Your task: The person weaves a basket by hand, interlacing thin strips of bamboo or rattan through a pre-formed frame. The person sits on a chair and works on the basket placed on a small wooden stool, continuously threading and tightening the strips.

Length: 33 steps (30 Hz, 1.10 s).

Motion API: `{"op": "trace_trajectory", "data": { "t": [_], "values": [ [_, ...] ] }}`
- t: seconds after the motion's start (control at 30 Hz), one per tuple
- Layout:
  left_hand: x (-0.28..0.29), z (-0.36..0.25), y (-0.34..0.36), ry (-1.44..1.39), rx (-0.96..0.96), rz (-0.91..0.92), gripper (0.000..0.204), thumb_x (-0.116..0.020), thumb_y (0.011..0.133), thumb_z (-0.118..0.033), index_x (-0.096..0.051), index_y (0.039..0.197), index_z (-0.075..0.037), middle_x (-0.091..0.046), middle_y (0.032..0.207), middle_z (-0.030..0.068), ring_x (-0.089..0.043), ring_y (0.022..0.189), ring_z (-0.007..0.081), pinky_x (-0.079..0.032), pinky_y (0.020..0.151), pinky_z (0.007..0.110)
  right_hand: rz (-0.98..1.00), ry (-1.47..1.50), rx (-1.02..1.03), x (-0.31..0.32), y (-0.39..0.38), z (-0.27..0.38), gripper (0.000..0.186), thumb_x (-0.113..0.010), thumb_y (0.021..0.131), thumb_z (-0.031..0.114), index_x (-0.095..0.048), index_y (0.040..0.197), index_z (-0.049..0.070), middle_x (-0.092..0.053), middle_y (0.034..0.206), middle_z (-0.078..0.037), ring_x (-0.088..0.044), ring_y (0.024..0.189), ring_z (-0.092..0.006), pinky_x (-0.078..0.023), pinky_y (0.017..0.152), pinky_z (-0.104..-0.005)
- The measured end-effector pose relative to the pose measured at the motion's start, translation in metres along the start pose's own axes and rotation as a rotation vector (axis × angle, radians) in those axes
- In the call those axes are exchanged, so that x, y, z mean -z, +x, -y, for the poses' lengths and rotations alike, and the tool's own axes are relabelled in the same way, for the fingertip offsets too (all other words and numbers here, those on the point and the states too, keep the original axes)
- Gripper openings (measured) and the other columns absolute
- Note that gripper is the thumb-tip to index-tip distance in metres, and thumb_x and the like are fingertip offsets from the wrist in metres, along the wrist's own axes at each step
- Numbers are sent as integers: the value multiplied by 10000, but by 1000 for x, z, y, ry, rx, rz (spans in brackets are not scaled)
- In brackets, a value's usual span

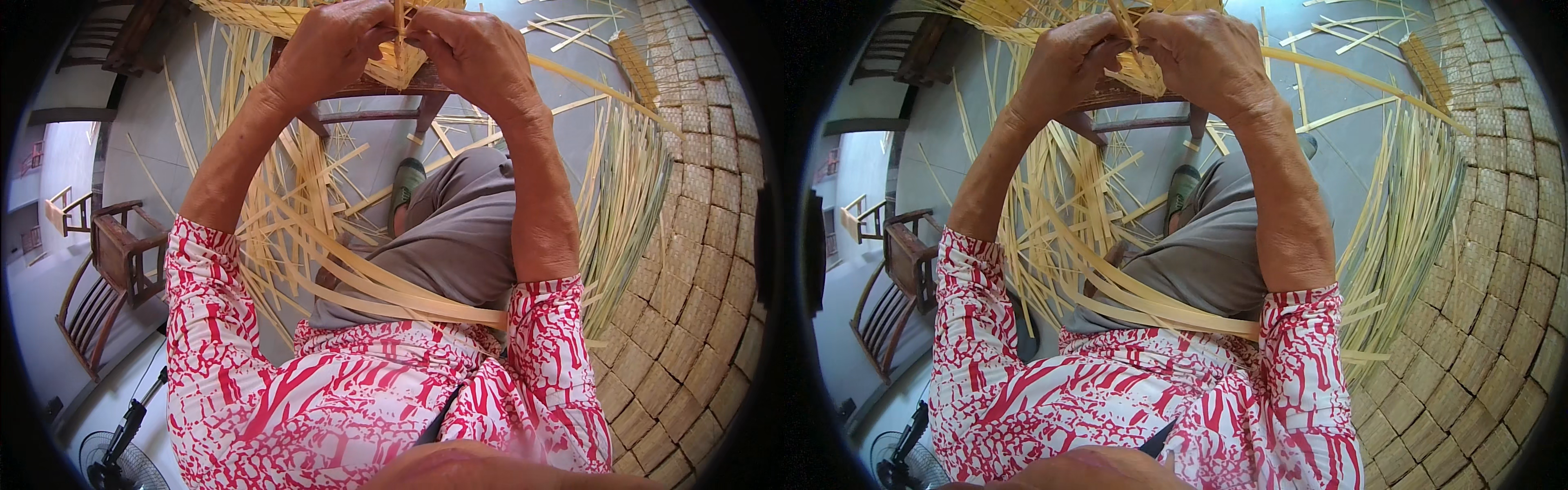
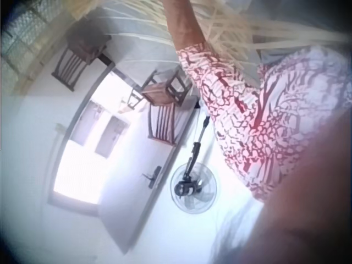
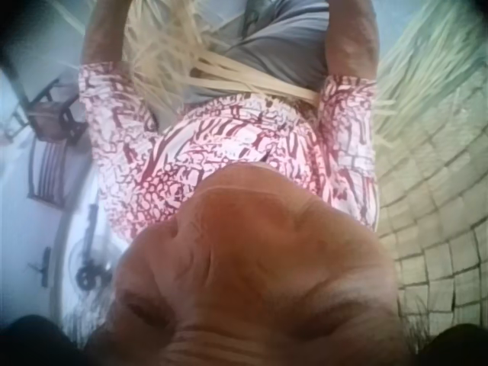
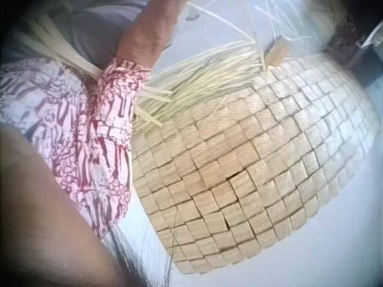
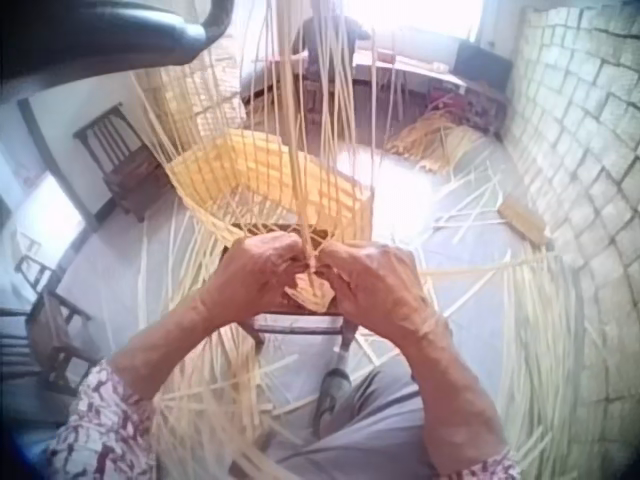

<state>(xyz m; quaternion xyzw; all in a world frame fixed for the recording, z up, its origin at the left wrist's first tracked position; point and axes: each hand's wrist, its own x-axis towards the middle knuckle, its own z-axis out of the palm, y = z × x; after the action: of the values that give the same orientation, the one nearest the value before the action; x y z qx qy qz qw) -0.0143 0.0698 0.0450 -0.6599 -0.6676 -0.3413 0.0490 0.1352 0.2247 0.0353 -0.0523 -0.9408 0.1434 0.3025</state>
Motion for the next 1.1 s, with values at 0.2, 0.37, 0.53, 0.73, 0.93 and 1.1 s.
{"op": "trace_trajectory", "data": {
  "t": [0.2,0.37,0.53,0.73,0.93,1.1],
  "values": [
    [10,-3,-19,-22,-35,93,98,-675,939,-79,-666,1024,-31,-677,826,99,-712,709,224,-548,632,311,115,99,-3,19,4,4,278,-703,890,367,-652,801,108,-686,741,-117,-685,715,-352,-517,625,-451],
    [16,-8,-24,-7,-148,98,138,-714,917,-103,-680,1035,-40,-686,843,91,-712,738,245,-547,645,320,132,132,11,13,1,-2,274,-707,882,368,-669,794,111,-683,726,-117,-678,704,-351,-517,631,-454],
    [23,-8,-22,66,-187,134,164,-728,910,-117,-694,1050,-40,-707,851,98,-720,738,248,-550,635,328,192,155,115,17,16,-8,234,-709,866,333,-696,787,113,-677,718,-124,-670,710,-351,-520,649,-452],
    [28,-3,-36,79,-129,195,143,-725,911,-74,-693,1043,-30,-731,873,84,-753,799,183,-567,646,298,345,155,193,18,34,-4,331,-743,822,315,-585,693,54,-632,667,-143,-640,688,-369,-484,642,-460],
    [25,-5,-42,-503,206,190,348,-662,994,-206,-431,1150,2,-692,942,130,-714,795,157,-578,592,287,364,260,213,27,40,5,296,-746,811,311,-647,707,53,-643,672,-157,-642,677,-366,-495,646,-451],
    [21,0,-28,-687,163,174,211,-656,986,-126,-538,1110,-3,-704,1021,118,-729,838,168,-586,655,287,361,140,218,31,48,5,278,-745,813,316,-673,709,68,-656,681,-156,-651,667,-357,-504,651,-448]
  ]
}}
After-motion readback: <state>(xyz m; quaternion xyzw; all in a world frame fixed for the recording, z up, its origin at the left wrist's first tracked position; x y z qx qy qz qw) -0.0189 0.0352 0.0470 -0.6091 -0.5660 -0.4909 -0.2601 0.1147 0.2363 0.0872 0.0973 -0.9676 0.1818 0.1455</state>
